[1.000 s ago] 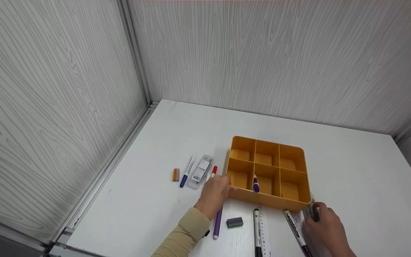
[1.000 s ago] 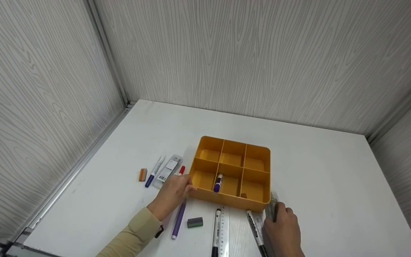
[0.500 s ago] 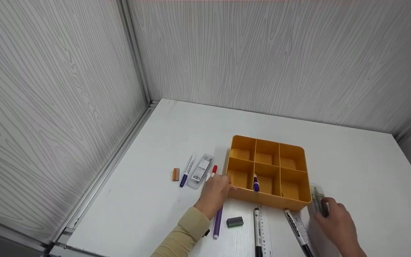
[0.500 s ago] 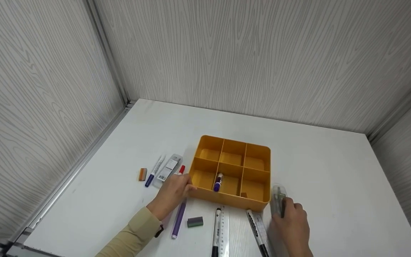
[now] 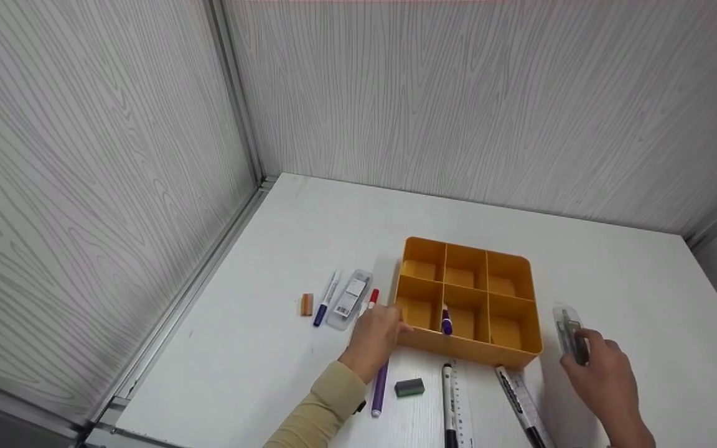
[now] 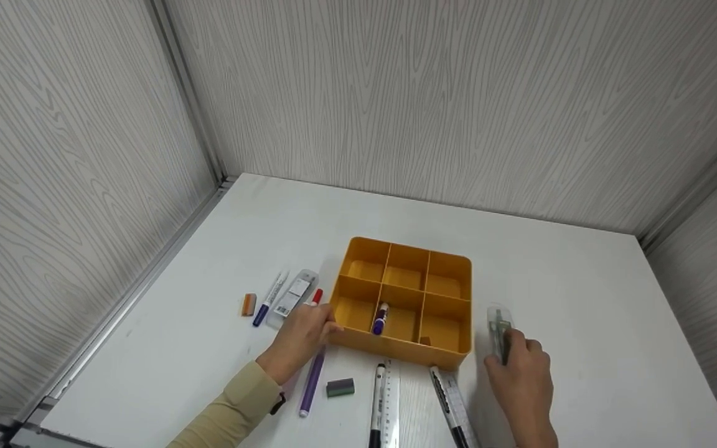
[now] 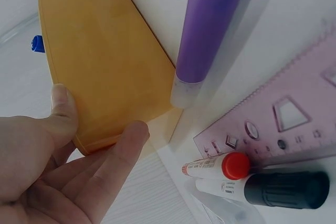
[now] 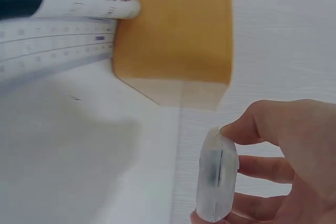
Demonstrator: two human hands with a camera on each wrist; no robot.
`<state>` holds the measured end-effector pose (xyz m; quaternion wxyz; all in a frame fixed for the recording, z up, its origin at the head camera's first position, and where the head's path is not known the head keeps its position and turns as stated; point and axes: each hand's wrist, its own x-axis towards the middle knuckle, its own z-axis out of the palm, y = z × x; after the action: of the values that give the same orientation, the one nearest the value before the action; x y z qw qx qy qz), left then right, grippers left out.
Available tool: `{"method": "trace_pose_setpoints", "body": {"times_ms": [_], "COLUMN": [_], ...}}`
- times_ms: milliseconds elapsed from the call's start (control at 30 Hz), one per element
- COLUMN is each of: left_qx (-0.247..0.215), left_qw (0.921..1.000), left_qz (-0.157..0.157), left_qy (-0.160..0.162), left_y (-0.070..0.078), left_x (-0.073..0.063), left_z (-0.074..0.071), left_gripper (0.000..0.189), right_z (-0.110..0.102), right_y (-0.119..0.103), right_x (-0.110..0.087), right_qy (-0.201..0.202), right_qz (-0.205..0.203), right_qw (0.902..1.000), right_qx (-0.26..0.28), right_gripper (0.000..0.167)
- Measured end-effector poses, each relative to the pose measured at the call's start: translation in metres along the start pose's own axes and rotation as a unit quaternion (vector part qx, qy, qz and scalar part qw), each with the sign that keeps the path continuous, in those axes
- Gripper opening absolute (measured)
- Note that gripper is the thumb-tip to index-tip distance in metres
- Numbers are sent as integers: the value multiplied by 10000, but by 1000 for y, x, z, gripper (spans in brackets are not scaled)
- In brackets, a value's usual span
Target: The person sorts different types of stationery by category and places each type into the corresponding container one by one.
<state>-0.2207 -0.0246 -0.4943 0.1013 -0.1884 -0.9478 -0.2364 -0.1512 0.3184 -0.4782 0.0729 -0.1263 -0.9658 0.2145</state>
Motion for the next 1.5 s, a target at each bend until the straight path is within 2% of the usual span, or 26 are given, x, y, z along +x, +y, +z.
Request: {"method": "trace_pose_setpoints", "body": {"times_ms": [133, 300, 400, 600, 933, 1067, 1133, 1300, 1367, 1500], "left_qx": [39, 299, 329, 174, 245, 242, 165, 223, 260, 165], "left_qw": [10000, 9986, 9977, 9982, 9994, 9997, 9997, 9997, 9997, 9998], "left_qz": [20, 233, 332, 343, 166, 48, -43, -55, -14, -40], "left_qy": [44, 360, 484, 450, 167, -40, -165, -72, 1, -59], "left_y": [0, -2, -3, -3, 0, 1, 2, 2, 1, 0], "left_x": [1, 1, 1, 1, 1, 2, 2, 1, 1, 1], "left_z": [0, 2, 3, 4, -1, -2, -2, -2, -2, -2], "left_gripper": [25, 25, 26, 25, 24, 23, 21, 24, 25, 25], "right_z": [-6, -8, -7, 1, 15, 23, 29, 41, 45, 50], "right_y": [-11, -35, -52, -79, -124, -139, -146, -160, -163, -169], "right_x": [-1, -4, -7, -8, -13, -13, -13, -13, -13, -12], "right_qy": [431, 564, 462, 200, -511, -806, -867, -760, -726, -758], "right_qz": [-432, -961, -1160, -1602, -1809, -1871, -1971, -2394, -2476, -2528], "right_qw": [9980, 9931, 9909, 9833, 9747, 9715, 9699, 9631, 9615, 9603], "right_qx": [137, 357, 495, 844, 1213, 1213, 1141, 968, 950, 906], "right_gripper": [46, 45, 44, 42, 39, 37, 36, 29, 27, 20]}}
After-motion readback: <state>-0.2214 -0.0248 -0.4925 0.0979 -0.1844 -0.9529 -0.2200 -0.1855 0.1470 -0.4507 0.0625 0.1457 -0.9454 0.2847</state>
